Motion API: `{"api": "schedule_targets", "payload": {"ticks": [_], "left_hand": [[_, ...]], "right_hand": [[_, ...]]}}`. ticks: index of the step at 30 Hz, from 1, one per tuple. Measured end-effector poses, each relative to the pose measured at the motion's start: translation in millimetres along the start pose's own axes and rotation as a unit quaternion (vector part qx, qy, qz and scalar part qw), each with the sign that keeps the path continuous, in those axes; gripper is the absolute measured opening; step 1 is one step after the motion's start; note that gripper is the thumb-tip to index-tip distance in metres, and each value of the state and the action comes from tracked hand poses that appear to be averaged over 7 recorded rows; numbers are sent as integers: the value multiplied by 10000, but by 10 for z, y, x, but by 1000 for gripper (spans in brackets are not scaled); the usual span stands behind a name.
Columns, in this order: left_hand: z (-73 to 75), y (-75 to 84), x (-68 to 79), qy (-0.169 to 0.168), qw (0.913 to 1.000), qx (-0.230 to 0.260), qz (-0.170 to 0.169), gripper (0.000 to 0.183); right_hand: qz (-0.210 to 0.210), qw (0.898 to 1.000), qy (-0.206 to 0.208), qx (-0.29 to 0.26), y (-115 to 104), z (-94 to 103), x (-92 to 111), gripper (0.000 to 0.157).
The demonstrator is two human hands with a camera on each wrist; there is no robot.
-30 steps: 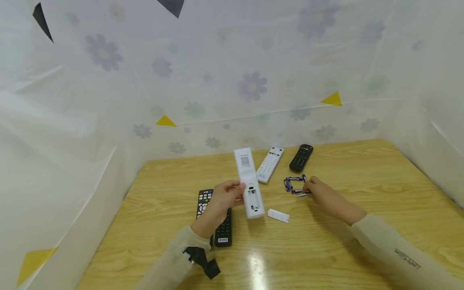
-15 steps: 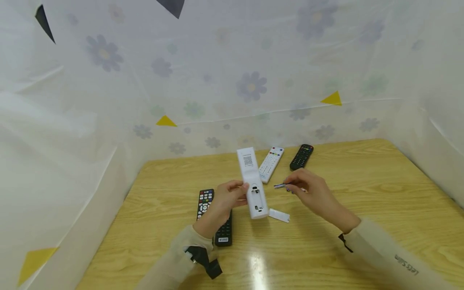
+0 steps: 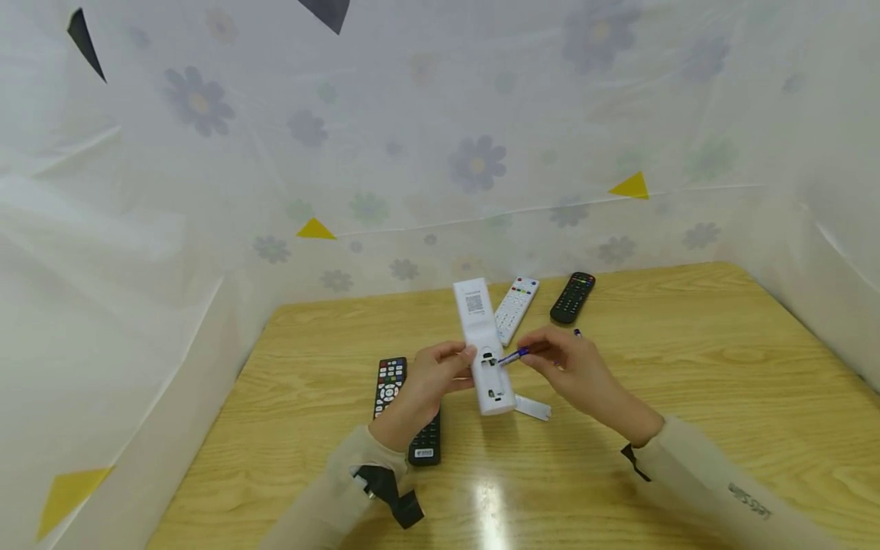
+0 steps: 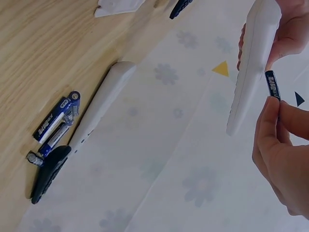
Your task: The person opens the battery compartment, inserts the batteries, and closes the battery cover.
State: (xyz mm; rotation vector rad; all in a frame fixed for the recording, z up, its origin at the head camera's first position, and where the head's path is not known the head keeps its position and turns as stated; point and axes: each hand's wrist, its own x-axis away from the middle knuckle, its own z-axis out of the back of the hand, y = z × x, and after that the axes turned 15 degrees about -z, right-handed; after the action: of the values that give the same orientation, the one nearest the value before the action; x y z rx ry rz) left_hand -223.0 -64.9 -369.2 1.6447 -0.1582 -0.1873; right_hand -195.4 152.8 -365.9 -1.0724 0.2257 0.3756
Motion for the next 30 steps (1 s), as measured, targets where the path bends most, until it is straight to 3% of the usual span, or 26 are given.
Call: {"api": "schedule_targets", "payload": {"ticks": [11,16,23,30], "left_hand": [[-21,-53,7,-218,9997,-13,-136,31],[-40,-49,14,-257,9995,-24,-203,31],[-49,-49,28,-187,9997,-30,-152,32],[-44,-46,21,-122,9999,-20,-100,31]], "right_hand": [[261,9994,-184,-95,-48,-163,-1,17],[-131,9998,-87,-90,-66,-251,18,16],[-425,9977,317,410,-153,-345,69,12],[-388,9954,188,853,-192,-387,68,12]]}}
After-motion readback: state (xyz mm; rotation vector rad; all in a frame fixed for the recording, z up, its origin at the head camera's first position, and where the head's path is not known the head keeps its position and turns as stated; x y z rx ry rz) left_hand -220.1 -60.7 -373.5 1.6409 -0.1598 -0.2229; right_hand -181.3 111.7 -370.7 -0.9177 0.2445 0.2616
